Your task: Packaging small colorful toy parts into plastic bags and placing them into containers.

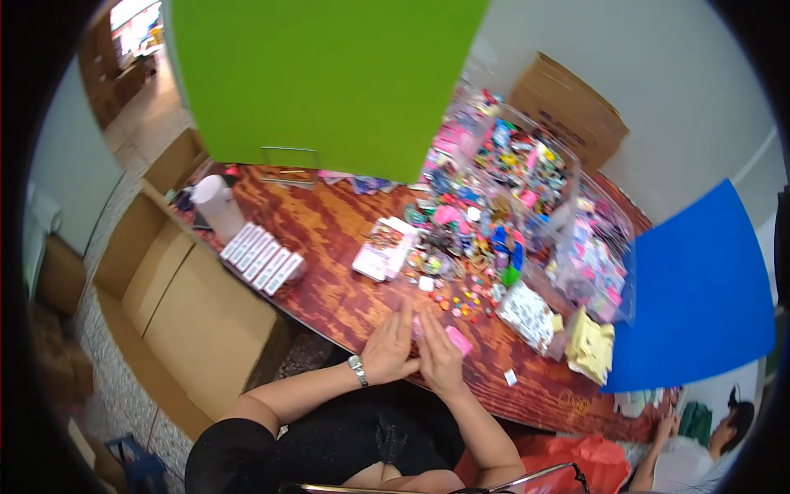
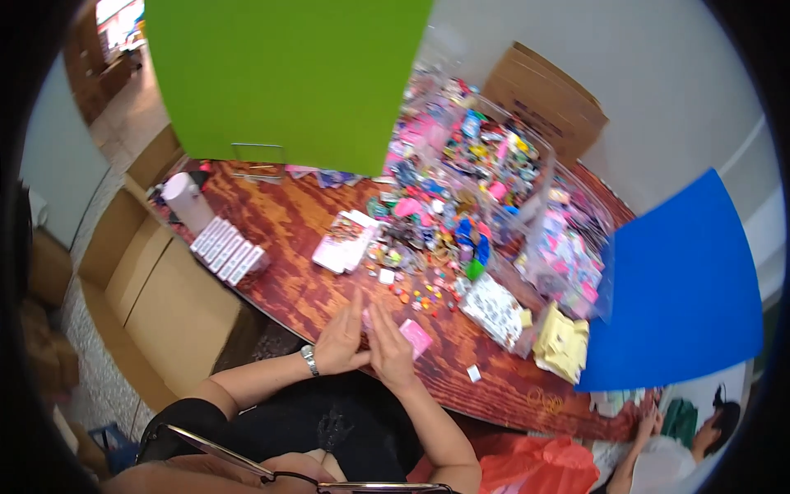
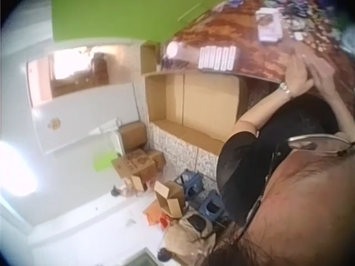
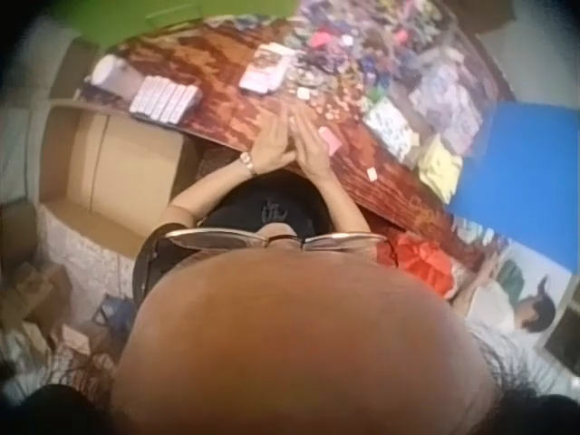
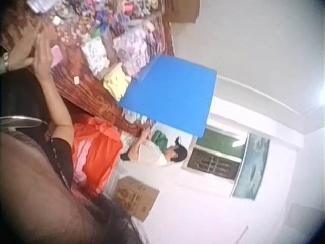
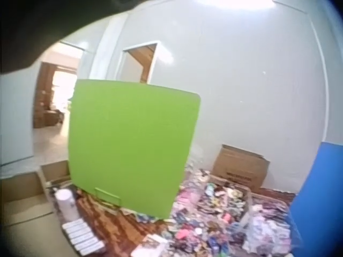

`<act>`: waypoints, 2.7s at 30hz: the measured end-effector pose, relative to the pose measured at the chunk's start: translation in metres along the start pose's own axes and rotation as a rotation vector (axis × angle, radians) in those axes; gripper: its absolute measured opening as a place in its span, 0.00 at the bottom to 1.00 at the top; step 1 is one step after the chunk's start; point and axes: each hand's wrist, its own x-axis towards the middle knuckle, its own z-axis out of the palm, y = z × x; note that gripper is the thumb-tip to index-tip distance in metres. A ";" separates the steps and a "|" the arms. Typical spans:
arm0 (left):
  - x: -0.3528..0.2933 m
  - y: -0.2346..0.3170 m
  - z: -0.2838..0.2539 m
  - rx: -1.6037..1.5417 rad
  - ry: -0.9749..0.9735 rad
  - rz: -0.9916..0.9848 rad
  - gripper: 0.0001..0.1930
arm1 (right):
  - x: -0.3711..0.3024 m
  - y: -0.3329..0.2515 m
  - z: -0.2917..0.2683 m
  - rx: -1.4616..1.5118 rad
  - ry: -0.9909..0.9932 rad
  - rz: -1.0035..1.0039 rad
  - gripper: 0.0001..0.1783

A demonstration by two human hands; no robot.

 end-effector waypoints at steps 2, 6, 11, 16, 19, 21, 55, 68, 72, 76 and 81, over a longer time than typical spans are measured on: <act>0.001 0.000 -0.011 -0.125 -0.099 -0.008 0.58 | 0.001 0.005 -0.002 0.054 -0.019 0.037 0.22; -0.002 -0.012 -0.051 -0.098 -0.165 -0.029 0.40 | 0.008 0.003 0.018 0.164 -0.003 0.095 0.20; -0.015 -0.028 -0.091 0.017 -0.080 -0.047 0.33 | 0.022 -0.011 0.052 0.267 -0.037 0.023 0.20; -0.023 -0.040 -0.139 0.328 -0.021 -0.141 0.29 | 0.051 -0.013 0.081 0.213 -0.099 -0.170 0.20; -0.018 -0.055 -0.148 0.566 -0.035 -0.245 0.30 | 0.064 -0.012 0.104 0.199 -0.146 -0.143 0.25; -0.012 -0.066 -0.146 0.679 -0.039 -0.279 0.29 | 0.071 -0.003 0.127 0.150 -0.174 -0.172 0.31; 0.026 -0.045 -0.119 -0.262 0.038 -0.553 0.37 | 0.055 -0.002 0.046 -0.471 0.139 -0.598 0.16; 0.039 -0.009 -0.049 -0.399 0.111 -0.354 0.46 | -0.018 -0.018 -0.004 -0.266 0.052 -0.499 0.16; 0.031 0.004 -0.035 -0.266 0.189 -0.236 0.44 | 0.002 -0.027 -0.017 -0.347 0.409 -0.293 0.19; 0.028 0.016 -0.032 -0.218 0.248 -0.039 0.45 | 0.008 -0.031 -0.025 -0.410 0.366 -0.267 0.19; 0.023 0.008 -0.032 -0.133 0.211 0.201 0.36 | 0.000 -0.031 -0.034 -0.321 0.172 -0.243 0.19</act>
